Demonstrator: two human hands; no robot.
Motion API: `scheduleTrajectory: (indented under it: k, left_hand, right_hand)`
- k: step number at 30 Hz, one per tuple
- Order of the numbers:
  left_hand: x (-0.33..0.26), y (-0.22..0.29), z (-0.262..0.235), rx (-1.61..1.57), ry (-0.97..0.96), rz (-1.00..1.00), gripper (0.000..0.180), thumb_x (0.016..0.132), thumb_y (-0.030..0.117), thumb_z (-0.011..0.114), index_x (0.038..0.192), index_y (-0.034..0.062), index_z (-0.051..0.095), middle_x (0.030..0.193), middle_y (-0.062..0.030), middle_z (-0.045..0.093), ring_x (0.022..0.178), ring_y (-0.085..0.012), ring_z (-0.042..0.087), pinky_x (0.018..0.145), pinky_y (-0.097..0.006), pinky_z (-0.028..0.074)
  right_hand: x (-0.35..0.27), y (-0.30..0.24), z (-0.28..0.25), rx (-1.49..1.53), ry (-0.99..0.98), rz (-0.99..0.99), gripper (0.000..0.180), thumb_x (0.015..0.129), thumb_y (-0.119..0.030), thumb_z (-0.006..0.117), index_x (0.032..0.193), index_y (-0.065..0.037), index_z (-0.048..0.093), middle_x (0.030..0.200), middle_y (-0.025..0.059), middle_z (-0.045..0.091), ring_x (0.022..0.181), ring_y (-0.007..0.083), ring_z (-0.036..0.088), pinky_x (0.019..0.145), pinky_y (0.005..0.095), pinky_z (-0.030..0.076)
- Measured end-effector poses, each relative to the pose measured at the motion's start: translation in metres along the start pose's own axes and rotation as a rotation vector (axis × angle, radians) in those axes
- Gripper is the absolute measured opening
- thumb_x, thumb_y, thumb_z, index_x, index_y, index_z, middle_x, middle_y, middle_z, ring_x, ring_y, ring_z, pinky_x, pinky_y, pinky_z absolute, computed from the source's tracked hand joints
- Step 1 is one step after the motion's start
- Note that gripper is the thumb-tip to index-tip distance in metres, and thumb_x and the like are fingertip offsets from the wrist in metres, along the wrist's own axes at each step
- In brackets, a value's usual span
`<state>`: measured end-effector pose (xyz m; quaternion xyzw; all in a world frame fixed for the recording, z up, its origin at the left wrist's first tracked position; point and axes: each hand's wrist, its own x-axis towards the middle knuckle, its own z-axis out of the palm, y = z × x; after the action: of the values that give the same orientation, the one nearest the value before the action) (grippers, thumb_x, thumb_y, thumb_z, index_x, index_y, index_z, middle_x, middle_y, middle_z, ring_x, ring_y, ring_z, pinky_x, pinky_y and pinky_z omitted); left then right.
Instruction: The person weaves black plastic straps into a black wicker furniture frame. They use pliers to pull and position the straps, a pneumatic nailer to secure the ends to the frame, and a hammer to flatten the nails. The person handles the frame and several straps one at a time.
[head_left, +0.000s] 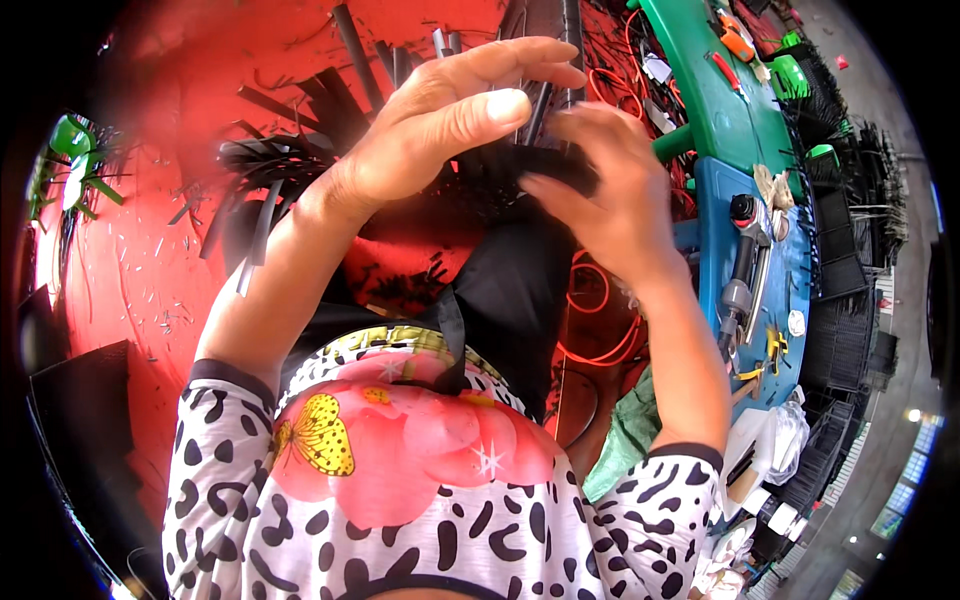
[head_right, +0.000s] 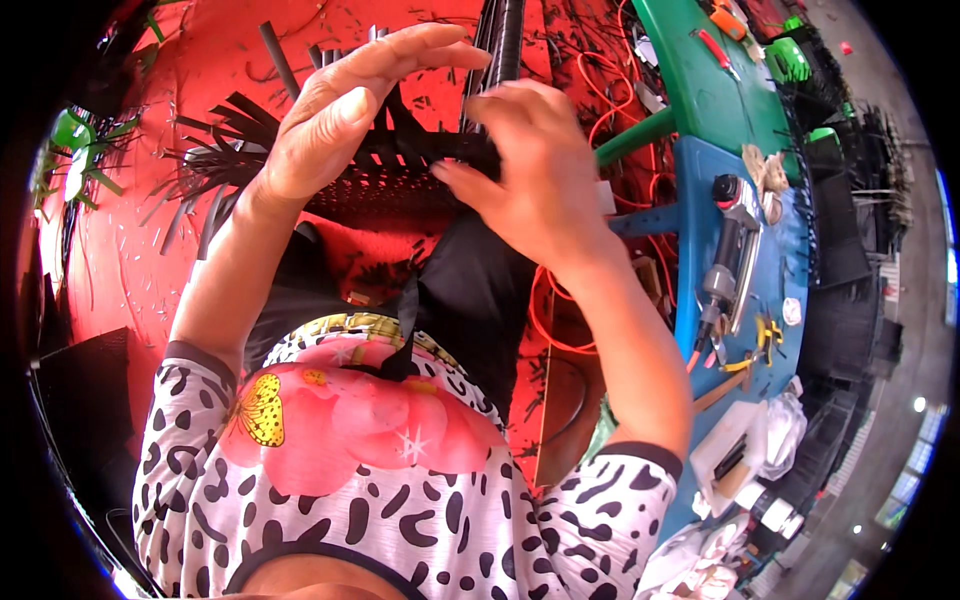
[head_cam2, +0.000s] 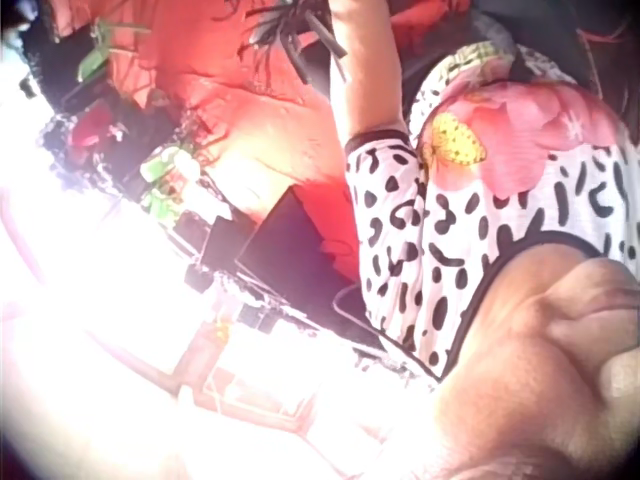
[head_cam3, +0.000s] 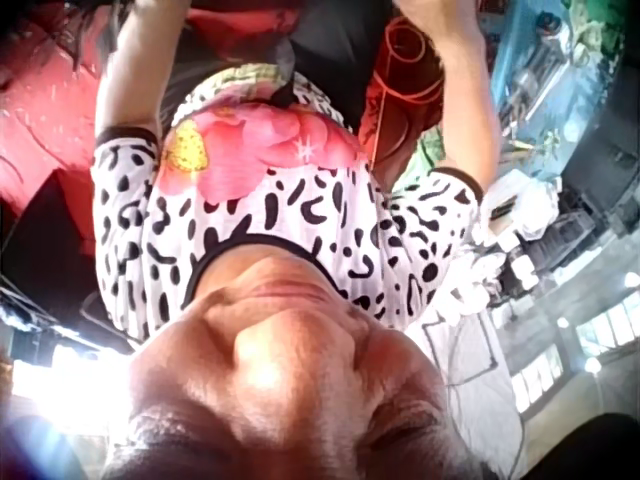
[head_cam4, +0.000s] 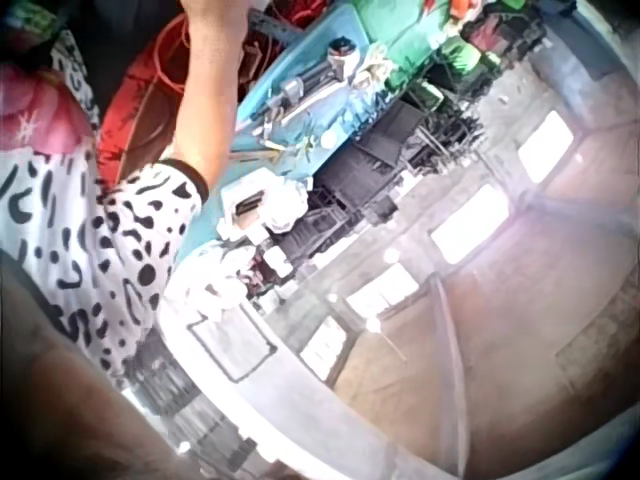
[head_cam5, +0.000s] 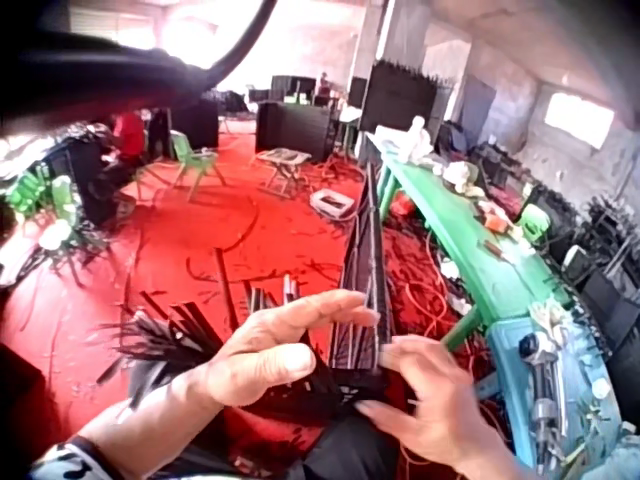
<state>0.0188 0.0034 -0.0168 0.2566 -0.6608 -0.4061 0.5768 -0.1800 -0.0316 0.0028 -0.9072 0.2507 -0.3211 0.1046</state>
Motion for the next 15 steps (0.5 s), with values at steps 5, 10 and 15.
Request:
scheduleTrajectory:
  k: [5, 10, 15]
  left_hand:
    - [0.005, -0.003, 0.0, -0.028, 0.053, 0.1, 0.057, 0.092, 0.042, 0.05, 0.132, 0.0009, 0.047, 0.126, -0.0143, 0.055, 0.119, -0.0225, 0.048, 0.103, -0.036, 0.033]
    - [-0.003, 0.004, 0.005, -0.067, 0.088, 0.008, 0.052, 0.092, 0.032, 0.057, 0.132, 0.0008, 0.046, 0.12, -0.0106, 0.057, 0.116, -0.0176, 0.049, 0.099, -0.031, 0.036]
    - [0.0, -0.005, 0.011, 0.495, 0.198, 0.26, 0.049, 0.086, 0.021, 0.063, 0.126, -0.0013, 0.048, 0.123, -0.0199, 0.052, 0.117, -0.0329, 0.049, 0.099, -0.036, 0.038]
  right_hand:
    - [0.005, 0.0, 0.015, 0.174, -0.011, 0.095, 0.02, 0.066, -0.007, 0.072, 0.083, -0.001, 0.063, 0.094, 0.0111, 0.062, 0.096, 0.0285, 0.057, 0.088, 0.0387, 0.044]
    - [-0.004, -0.005, 0.021, 0.371, 0.077, 0.274, 0.018, 0.066, 0.004, 0.066, 0.083, 0.001, 0.06, 0.09, 0.0099, 0.061, 0.091, 0.0219, 0.06, 0.084, 0.032, 0.046]
    - [-0.014, 0.001, 0.021, 0.62, 0.187, 0.291, 0.018, 0.07, 0.005, 0.067, 0.085, 0.002, 0.058, 0.086, 0.0039, 0.058, 0.076, 0.0112, 0.055, 0.073, 0.0249, 0.045]
